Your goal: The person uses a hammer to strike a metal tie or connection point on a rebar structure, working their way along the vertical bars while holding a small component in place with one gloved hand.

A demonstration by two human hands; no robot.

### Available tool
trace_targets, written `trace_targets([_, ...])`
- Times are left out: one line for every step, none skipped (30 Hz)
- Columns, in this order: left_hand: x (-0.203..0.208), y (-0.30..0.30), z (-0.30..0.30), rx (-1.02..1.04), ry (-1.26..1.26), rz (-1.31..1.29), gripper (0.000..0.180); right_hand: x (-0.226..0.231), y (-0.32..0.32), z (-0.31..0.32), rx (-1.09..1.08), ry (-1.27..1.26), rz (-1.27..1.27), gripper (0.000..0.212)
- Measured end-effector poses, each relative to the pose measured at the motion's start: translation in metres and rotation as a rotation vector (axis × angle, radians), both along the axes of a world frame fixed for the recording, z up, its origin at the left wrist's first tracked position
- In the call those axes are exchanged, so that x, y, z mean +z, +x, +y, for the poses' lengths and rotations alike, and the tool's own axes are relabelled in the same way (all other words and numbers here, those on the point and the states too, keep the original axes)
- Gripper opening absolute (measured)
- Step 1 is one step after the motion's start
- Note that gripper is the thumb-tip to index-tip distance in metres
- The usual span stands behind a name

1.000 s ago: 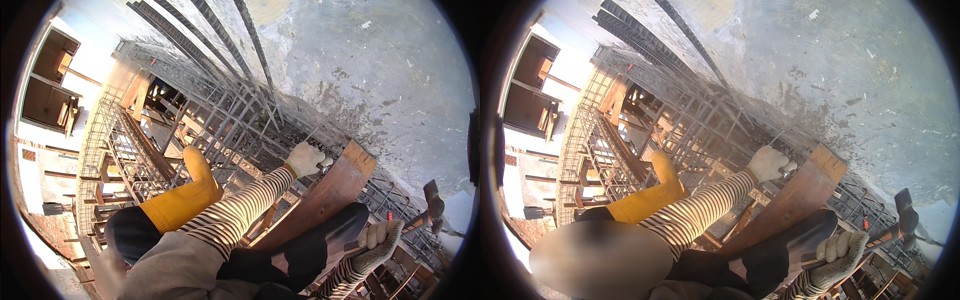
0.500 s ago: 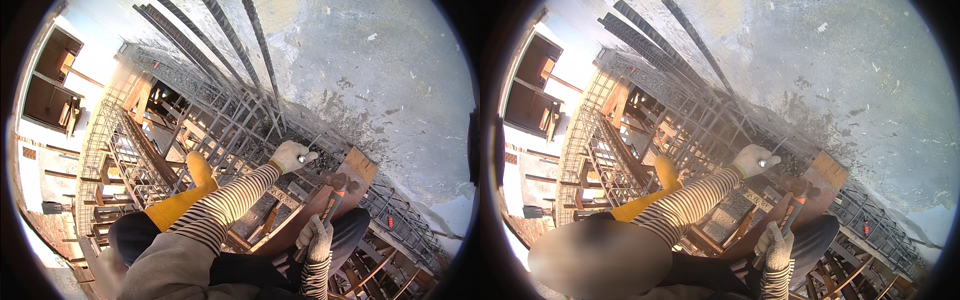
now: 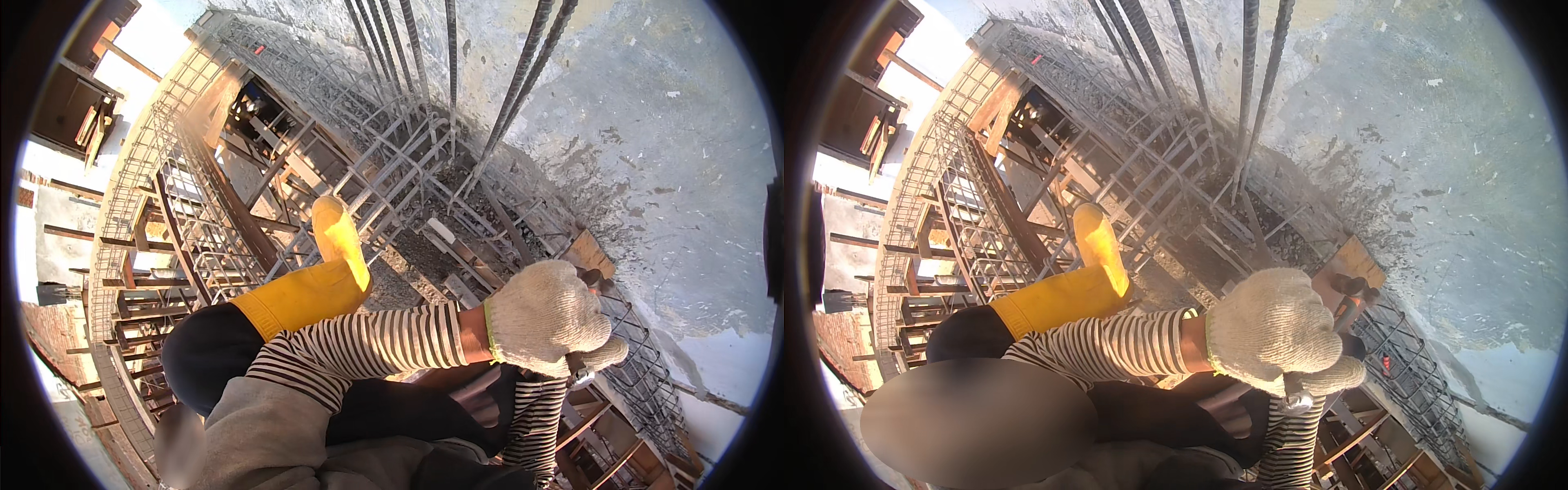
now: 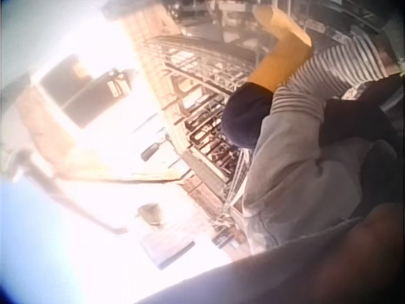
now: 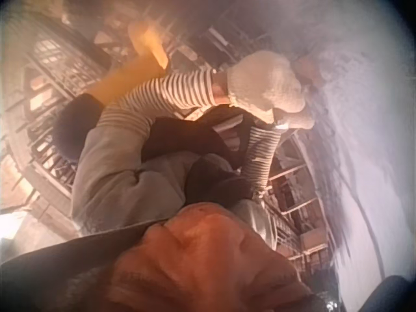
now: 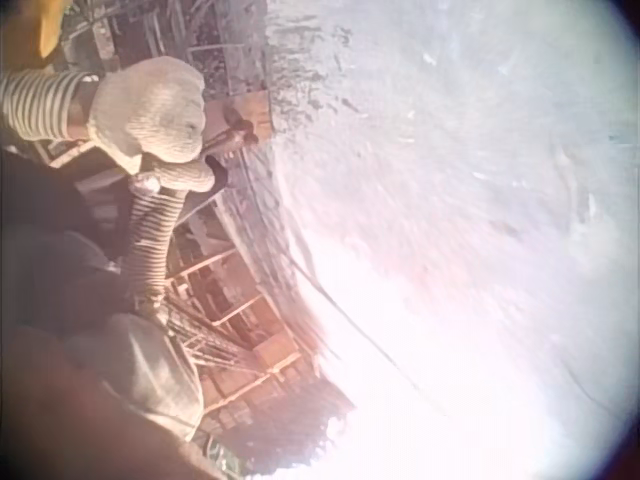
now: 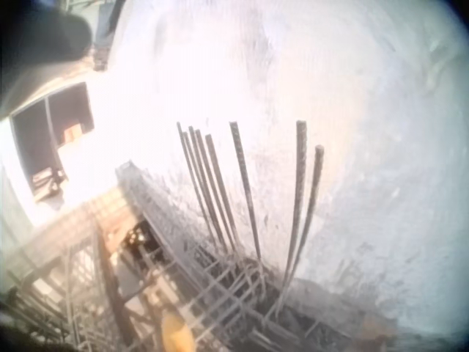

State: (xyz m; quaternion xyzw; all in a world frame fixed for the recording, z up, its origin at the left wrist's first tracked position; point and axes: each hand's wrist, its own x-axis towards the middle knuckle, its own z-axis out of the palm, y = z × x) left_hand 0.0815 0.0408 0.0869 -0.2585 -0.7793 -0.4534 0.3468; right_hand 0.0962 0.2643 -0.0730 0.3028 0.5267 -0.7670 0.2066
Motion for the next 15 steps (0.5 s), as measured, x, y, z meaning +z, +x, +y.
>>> trace_targets([0.003,0.001,0.000,0.008,-0.035,0.017,0.023,0.000,-0.001,-0.002,0.005,0.005,-0.001,0.029])
trace_targets([0.001,0.001,0.000,0.031,-0.049,-0.023,0.024,0.000,0.000,-0.002,0.008,0.011,-0.004,0.029])
trace_targets([-0.001,0.002,-0.002,0.055,-0.064,-0.065,0.024,-0.001,0.000,-0.004,0.014,0.018,-0.007,0.029])
trace_targets([-0.003,0.004,-0.007,0.041,-0.095,-0.068,0.024,0.000,0.002,-0.004,0.018,0.021,-0.006,0.029])
trace_targets([-0.005,0.006,-0.012,0.029,-0.129,-0.067,0.025,0.000,0.002,-0.006,0.025,0.024,-0.005,0.029])
trace_targets([-0.002,0.009,-0.010,0.011,-0.113,-0.105,0.025,-0.001,0.000,0.000,0.019,0.043,-0.003,0.029])
trace_targets([-0.001,0.010,-0.007,-0.008,-0.097,-0.143,0.026,0.000,0.001,0.008,0.008,0.063,0.004,0.029])
trace_targets([-0.002,0.013,-0.009,-0.005,-0.101,-0.154,0.025,0.000,0.003,0.007,0.016,0.069,-0.001,0.029])
trace_targets([-0.002,0.014,-0.010,-0.003,-0.102,-0.156,0.024,0.000,0.001,0.005,0.024,0.076,-0.001,0.029])
trace_targets([-0.002,0.015,-0.012,-0.003,-0.104,-0.160,0.024,-0.001,0.002,0.002,0.026,0.079,-0.004,0.029])
trace_targets([0.000,0.017,-0.012,-0.010,-0.102,-0.163,0.024,-0.002,0.003,0.002,0.030,0.087,-0.007,0.029])
trace_targets([0.002,0.019,-0.012,-0.005,-0.098,-0.161,0.023,-0.002,0.003,0.003,0.036,0.092,-0.008,0.029])
trace_targets([0.004,0.019,-0.013,-0.001,-0.096,-0.154,0.023,-0.004,0.001,0.001,0.040,0.096,-0.006,0.029])
trace_targets([0.009,0.019,-0.015,-0.001,-0.102,-0.144,0.024,-0.004,0.000,-0.001,0.036,0.094,-0.004,0.029])
trace_targets([0.014,0.020,-0.015,0.001,-0.104,-0.137,0.024,-0.005,0.000,-0.002,0.036,0.097,-0.006,0.029])
